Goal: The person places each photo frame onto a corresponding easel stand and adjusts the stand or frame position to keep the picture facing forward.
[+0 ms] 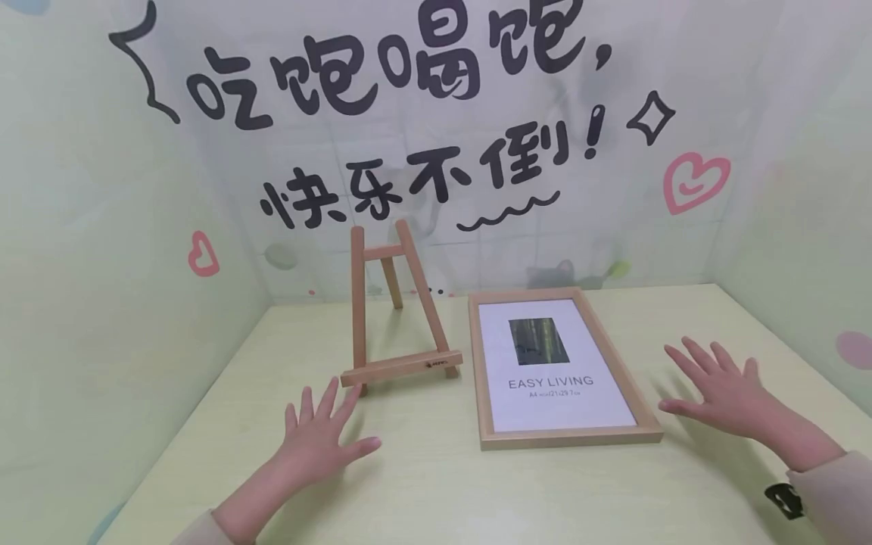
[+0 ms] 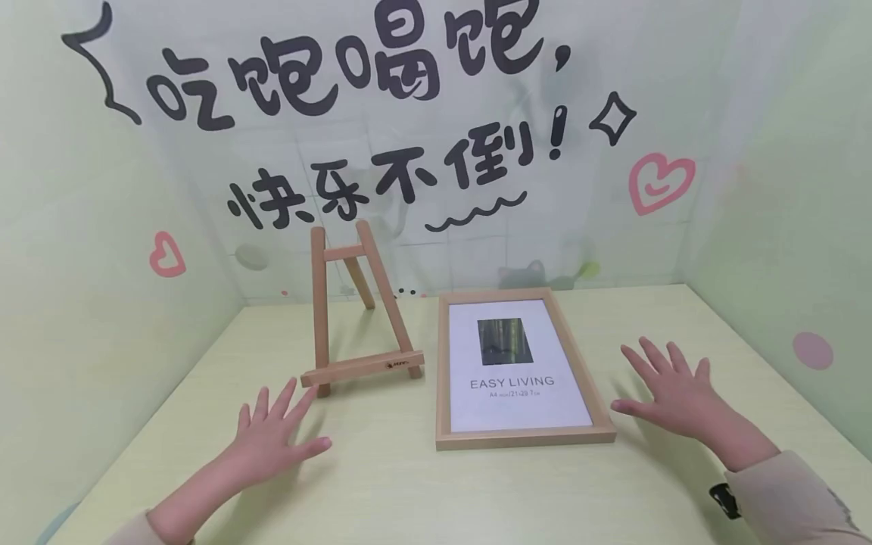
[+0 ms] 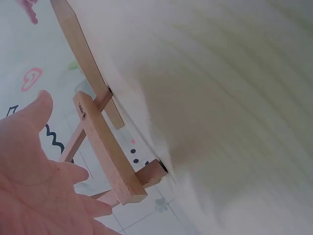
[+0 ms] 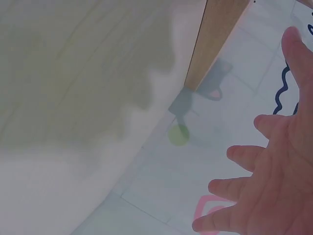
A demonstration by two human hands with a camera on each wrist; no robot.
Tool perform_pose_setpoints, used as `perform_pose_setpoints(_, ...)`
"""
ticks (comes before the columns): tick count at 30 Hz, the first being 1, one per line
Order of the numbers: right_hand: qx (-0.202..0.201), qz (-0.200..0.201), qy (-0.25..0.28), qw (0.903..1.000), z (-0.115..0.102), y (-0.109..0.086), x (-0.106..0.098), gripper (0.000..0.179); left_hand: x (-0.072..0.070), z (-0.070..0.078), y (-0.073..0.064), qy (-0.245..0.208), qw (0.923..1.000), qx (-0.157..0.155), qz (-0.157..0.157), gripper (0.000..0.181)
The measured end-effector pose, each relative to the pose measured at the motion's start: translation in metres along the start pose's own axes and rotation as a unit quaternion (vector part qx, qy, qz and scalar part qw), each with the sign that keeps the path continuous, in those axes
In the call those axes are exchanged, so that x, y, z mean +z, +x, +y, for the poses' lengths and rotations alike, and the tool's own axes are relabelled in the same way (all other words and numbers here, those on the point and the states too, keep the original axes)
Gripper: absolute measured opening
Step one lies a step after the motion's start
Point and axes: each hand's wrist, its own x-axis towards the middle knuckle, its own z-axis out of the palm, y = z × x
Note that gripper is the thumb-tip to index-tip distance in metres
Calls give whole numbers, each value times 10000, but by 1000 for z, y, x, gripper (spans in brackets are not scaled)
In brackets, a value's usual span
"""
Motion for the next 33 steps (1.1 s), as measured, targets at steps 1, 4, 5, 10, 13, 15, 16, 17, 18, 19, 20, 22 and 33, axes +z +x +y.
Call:
perform_pose_setpoints(1, -5, 3, 24, 10000, 0, 0, 0, 93, 0, 0, 0, 7, 10000, 0, -2, 89)
perform_pose_setpoints(4, -14, 15, 37, 10000, -1, 1, 0, 94, 1, 0, -2, 73, 10000, -16, 15, 88)
perform_pose_setpoints(5, -13, 16, 26, 10000, -2, 2, 0, 94, 0, 0, -2, 132, 9999, -22, 33, 88)
perform_pose_setpoints(10, -31, 10, 7, 10000, -2, 3, -1, 92, -3, 0, -3, 588, 9982, -119, 61, 89)
perform_pose_setpoints(13, -76, 25, -5, 10000, -2, 3, -2, 91, -6, 1, -3, 658, 9977, -161, 31, 90)
perform_pose_setpoints(15, -104, 30, -23, 9999, -2, 4, -2, 91, -9, 1, -2, 498, 9986, -199, -28, 90)
perform_pose_setpoints(16, -130, 41, -39, 9999, -2, 4, -2, 90, -9, 2, -1, 353, 9991, -207, -73, 91)
perform_pose_setpoints(17, -180, 74, -43, 9998, -1, 5, -2, 90, -10, 2, -1, 183, 9995, -232, -127, 91)
perform_pose_setpoints(18, -238, 105, -12, 9997, -1, 5, -3, 89, -11, 2, 1, 13, 9995, -260, -197, 92)
perform_pose_setpoints(19, -264, 102, 59, 9996, 0, 6, -4, 88, -11, 3, 3, -187, 9990, -297, -264, 92)
perform_pose_setpoints(20, -275, 81, 150, 9995, 0, 7, -5, 87, -11, 3, 5, -381, 9982, -322, -322, 92)
perform_pose_setpoints(22, -228, -16, 421, 9989, -1, 9, -7, 84, -13, 5, 8, -679, 9963, -311, -432, 91)
perform_pose_setpoints(33, 268, -556, 1596, 9853, -6, 17, -6, 73, -9, 34, 25, -2508, 9538, -615, -1536, 79)
